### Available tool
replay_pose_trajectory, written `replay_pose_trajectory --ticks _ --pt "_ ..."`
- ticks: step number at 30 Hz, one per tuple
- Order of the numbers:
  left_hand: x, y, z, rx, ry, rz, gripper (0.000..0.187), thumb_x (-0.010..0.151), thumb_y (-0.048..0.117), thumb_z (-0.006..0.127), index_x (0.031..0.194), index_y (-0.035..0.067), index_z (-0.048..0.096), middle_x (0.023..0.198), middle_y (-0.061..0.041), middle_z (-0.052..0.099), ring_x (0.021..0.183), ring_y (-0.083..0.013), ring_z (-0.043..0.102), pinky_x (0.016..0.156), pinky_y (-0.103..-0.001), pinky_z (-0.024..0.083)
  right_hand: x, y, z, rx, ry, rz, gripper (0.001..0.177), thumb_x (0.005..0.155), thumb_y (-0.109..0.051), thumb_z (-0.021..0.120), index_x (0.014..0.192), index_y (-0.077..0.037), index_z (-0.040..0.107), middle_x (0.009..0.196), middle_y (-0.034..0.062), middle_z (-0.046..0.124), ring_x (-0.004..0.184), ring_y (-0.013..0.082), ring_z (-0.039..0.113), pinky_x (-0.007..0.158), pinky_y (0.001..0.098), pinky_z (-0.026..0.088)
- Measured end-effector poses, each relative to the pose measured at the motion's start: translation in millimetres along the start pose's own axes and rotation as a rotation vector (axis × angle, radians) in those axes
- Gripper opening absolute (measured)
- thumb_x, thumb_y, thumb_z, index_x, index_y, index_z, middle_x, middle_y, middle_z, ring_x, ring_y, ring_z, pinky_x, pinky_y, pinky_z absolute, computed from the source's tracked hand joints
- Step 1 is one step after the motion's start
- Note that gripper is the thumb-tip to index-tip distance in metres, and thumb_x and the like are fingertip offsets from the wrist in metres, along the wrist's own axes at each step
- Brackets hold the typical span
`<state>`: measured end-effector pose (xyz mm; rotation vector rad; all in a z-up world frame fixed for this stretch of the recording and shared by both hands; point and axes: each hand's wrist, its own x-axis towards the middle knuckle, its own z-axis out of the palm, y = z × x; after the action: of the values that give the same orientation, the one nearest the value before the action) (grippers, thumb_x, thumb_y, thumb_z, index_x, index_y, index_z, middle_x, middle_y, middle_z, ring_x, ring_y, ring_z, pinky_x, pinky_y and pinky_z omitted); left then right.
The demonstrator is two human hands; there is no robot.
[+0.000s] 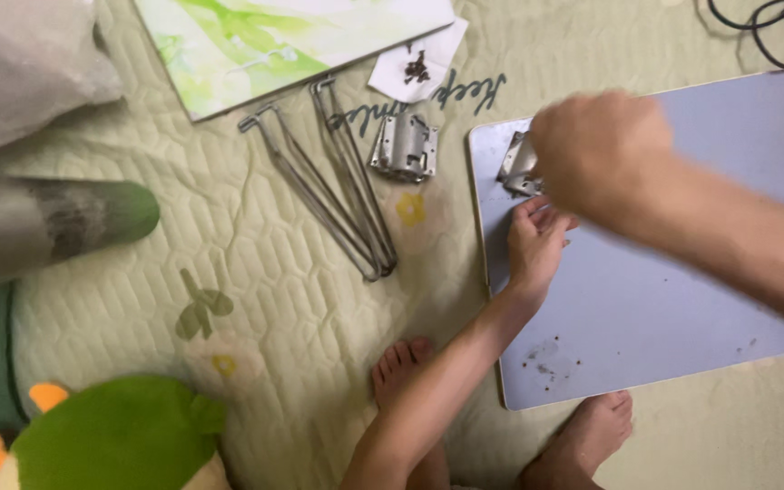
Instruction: The person sits on a bed and assembles a metal furniture hinge with a wire handle. They use a screwdriver to tighten screws into the hinge, then attach the wire handle and secure it with additional screws.
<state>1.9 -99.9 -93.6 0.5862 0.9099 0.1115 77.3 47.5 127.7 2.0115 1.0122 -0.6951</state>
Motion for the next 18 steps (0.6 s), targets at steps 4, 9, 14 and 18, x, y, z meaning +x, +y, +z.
replay_pose_trajectory --ticks 4,9,14,18 --pt "-7.7 6.0 -3.6 -0.027 -0.062 0.087 0.047 0.096 0.019 0.063 0.135 -0.001 0.046 0.121 -0.015 0.072 0.101 -0.0165 0.071 0.081 -0.031 0.054 -1.5 23.4 5.8 -0.216 0.202 -0.247 0.030 0.089 -0.026 0.072 0.103 0.000 0.064 0.087 0.0121 0.071 0.075 0.0237 0.074 0.061 0.0346 0.059" --pt "-9.4 10.5 -5.0 0.074 -0.016 0.088 0.053 0.093 0.019 0.072 0.134 -0.002 0.046 0.121 -0.013 0.067 0.106 -0.0161 0.068 0.079 -0.032 0.057 -16.4 30.0 27.6 -0.969 0.526 -0.854 0.015 0.083 -0.019 0.069 0.084 -0.006 0.063 0.075 0.0035 0.055 0.067 0.0179 0.060 0.054 0.0324 0.047" --pt "-7.1 7.5 -5.5 0.031 -0.017 0.078 0.045 0.097 0.023 0.066 0.133 -0.001 0.051 0.117 -0.011 0.070 0.104 -0.0161 0.069 0.076 -0.031 0.057 -7.8 46.7 27.3 -1.140 0.349 -0.990 0.012 0.082 -0.011 0.068 0.075 -0.001 0.065 0.075 0.0041 0.057 0.064 0.0193 0.057 0.051 0.0343 0.042" --pt "-7.4 4.9 -5.7 -0.014 -0.071 0.084 0.041 0.099 0.018 0.063 0.133 0.000 0.050 0.112 -0.012 0.072 0.100 -0.0179 0.072 0.078 -0.032 0.056 -5.3 47.3 33.6 -0.785 0.428 -0.814 0.012 0.082 -0.015 0.069 0.074 -0.007 0.068 0.076 0.0047 0.065 0.066 0.0179 0.070 0.052 0.0322 0.055"
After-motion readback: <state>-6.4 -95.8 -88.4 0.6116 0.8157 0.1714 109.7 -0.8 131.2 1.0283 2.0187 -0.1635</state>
